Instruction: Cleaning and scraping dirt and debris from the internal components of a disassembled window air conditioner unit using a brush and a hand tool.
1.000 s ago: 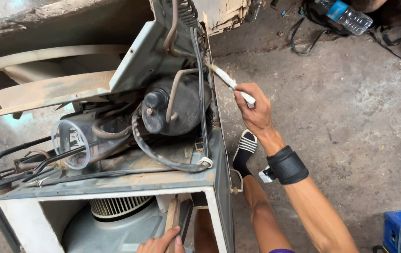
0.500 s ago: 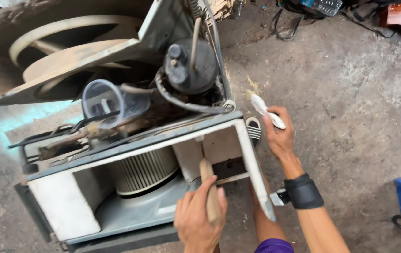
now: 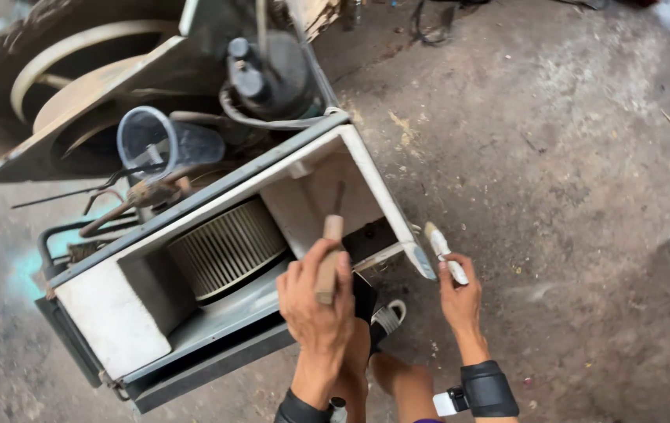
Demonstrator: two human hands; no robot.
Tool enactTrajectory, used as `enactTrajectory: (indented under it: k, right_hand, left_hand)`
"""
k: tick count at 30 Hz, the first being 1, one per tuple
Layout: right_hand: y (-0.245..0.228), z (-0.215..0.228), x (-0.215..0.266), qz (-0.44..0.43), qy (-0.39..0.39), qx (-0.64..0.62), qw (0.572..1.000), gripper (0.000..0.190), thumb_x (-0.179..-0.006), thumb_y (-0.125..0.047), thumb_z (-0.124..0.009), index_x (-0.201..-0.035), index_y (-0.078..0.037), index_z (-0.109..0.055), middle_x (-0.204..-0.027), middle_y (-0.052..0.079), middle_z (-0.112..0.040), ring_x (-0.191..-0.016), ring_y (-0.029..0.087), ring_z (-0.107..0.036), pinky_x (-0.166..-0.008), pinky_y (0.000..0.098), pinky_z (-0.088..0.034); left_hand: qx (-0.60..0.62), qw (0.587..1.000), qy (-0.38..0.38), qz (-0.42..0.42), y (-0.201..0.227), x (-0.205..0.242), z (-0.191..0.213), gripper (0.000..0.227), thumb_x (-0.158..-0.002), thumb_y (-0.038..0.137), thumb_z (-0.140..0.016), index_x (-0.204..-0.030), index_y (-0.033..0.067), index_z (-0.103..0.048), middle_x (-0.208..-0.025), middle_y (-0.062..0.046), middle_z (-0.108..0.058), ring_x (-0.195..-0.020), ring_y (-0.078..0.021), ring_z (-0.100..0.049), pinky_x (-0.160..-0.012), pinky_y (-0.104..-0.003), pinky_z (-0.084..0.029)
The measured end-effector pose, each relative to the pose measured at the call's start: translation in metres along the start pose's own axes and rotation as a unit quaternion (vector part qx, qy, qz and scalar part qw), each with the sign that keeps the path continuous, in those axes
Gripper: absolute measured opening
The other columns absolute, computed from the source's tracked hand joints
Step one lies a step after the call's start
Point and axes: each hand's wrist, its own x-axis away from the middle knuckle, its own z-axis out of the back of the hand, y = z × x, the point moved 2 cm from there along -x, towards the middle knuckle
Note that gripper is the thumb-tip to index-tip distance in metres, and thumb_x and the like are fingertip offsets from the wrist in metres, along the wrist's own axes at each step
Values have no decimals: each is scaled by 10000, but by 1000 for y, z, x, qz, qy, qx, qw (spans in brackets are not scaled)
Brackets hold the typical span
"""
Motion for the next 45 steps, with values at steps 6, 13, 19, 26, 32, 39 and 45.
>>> enactTrajectory:
  k: [6, 13, 19, 26, 32, 39, 45]
  right_hand:
    - [24, 16, 20, -26, 5, -61, 998, 255, -1041, -274, -577, -1206, -88, -631, -793, 17, -656, -677, 91, -579, -628, 268, -484]
    - [28, 26, -9, -3, 64, -229, 971, 285, -1054, -265, -558, -1256, -65, -546, -855, 3, -667, -731, 50, -613, -589, 212, -498]
    - [-1, 20, -62, 29, 44, -318, 947, 272, -1099, -321, -515, -1139, -59, -578, -823, -4, -634, -719, 55, -596, -598, 207, -487]
    - [-22, 5, -112, 36, 34, -432, 900, 372, -1134, -406, -459, -1010, -73, -567, -751, -35, -539, -648, 53, -515, -571, 232, -467]
    - [9, -29, -139, 13, 8, -265, 964, 312, -1094, -359, -510, -1055, -59, -586, -726, -16, -563, -618, 68, -532, -538, 255, -436]
    - [-1, -20, -148, 96, -22, -173, 980, 277, -1105, -332, -539, -1125, -64, -603, -841, 51, -625, -729, 152, -595, -641, 313, -489]
    - [-21, -12, -163, 158, -101, -87, 978, 258, -1097, -306, -543, -1074, -54, -598, -904, 142, -686, -816, 324, -678, -720, 384, -529]
  left_hand:
    - [-17, 999, -5, -35, 7, 20, -16, 351, -1060, 425, -566, -1193, 130, -699, -881, 1, -762, -763, -143, -606, -736, -316, -411]
    - [-24, 997, -42, -61, 32, 35, -32, 292, -1114, 348, -559, -1228, 121, -703, -806, 65, -753, -790, -67, -653, -873, -280, -384]
    - [-60, 996, -53, -34, 42, 25, -43, 247, -1073, 303, -583, -1161, 106, -703, -808, 52, -760, -734, -79, -608, -840, -265, -390]
    - [-86, 992, -86, -16, 36, 15, -53, 247, -1034, 300, -595, -1135, 101, -701, -737, 61, -744, -720, -77, -626, -828, -272, -398]
    - [-110, 989, -102, -5, 28, 13, -58, 263, -1032, 301, -590, -1123, 79, -699, -739, 47, -749, -754, -94, -635, -850, -276, -422]
    - [-112, 988, -109, 13, 20, 11, -64, 284, -1026, 284, -576, -1131, 46, -690, -739, 10, -755, -722, -99, -654, -826, -278, -420]
    - [-97, 988, -120, 2, 14, 10, -66, 247, -1051, 218, -568, -1158, 17, -663, -753, -17, -752, -801, -119, -681, -898, -295, -442]
